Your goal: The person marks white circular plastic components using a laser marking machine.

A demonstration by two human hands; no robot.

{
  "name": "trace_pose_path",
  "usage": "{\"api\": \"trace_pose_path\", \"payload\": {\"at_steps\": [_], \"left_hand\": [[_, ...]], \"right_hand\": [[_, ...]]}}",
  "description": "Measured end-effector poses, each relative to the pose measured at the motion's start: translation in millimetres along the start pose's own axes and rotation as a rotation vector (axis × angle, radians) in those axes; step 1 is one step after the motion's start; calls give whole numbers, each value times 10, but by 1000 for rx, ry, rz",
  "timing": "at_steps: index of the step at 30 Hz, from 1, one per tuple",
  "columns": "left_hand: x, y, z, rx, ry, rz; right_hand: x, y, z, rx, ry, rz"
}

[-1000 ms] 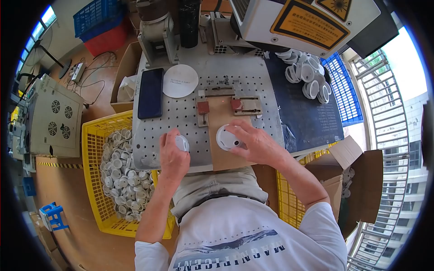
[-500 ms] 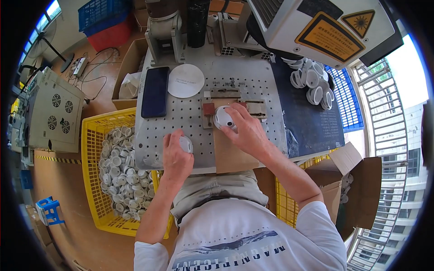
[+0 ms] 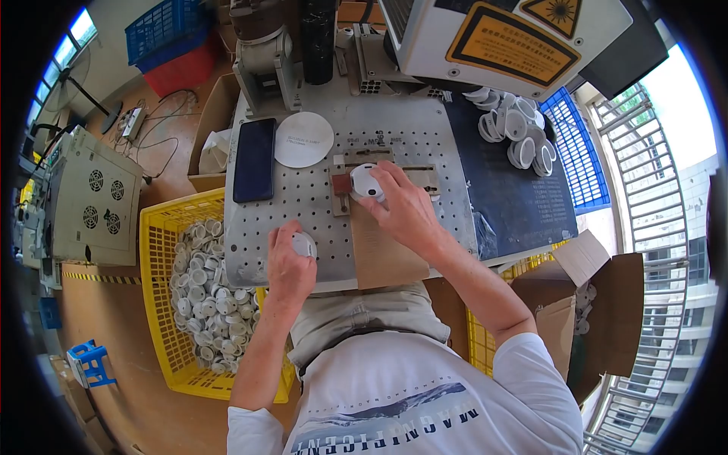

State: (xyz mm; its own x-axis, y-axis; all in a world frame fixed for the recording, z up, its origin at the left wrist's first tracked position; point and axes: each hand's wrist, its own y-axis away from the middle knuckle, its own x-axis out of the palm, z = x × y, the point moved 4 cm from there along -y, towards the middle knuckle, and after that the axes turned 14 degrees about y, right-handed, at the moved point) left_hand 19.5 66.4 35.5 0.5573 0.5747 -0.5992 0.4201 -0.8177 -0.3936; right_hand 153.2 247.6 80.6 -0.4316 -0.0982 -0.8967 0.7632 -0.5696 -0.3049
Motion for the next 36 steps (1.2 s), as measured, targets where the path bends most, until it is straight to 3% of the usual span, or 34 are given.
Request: {"api": "trace_pose_path", "payload": {"at_steps": [3, 5, 9, 12, 14, 15, 17, 18, 20, 24, 27, 30, 32, 36], "left_hand": [[-323, 201, 134, -57, 17, -97], [-729, 403, 356, -269, 32, -266], [-1535, 950, 1066, -419, -308, -399], [-1876, 1081, 1330, -325, -513, -417], [-1827, 816, 1140, -345, -410, -431], [-1762, 678, 1051, -379, -307, -444], [-1459, 369, 851, -266, -260, -376], [-1245, 171, 678, -241, -224, -343], [-815, -185, 343, -64, -158, -249], [140, -791, -237, 189, -96, 6], [774, -1052, -374, 231, -106, 116], [1183, -1045, -533, 326, -400, 312], [1200, -952, -511, 363, -340, 309], [1116, -503, -530, 362, -244, 391]], "right_hand": [[-189, 167, -230, 63, -79, -72], [-367, 299, -526, 261, -107, -38], [-649, 566, -1505, 413, 82, -321], [-948, 649, -2141, 552, 242, -442], [-1040, 668, -2454, 499, 572, -572], [-1018, 679, -2637, 505, 569, -579], [-893, 694, -2953, 635, 527, -399], [-892, 691, -2957, 634, 524, -404], [-877, 687, -2962, 649, 437, -365], [-853, 818, -2933, 530, 478, -487], [-914, 902, -2810, 525, 293, -541], [-1075, 917, -2373, 341, 279, -608], [-1096, 971, -2064, 534, -30, -517], [-743, 931, -1279, 685, -1159, -55]]}}
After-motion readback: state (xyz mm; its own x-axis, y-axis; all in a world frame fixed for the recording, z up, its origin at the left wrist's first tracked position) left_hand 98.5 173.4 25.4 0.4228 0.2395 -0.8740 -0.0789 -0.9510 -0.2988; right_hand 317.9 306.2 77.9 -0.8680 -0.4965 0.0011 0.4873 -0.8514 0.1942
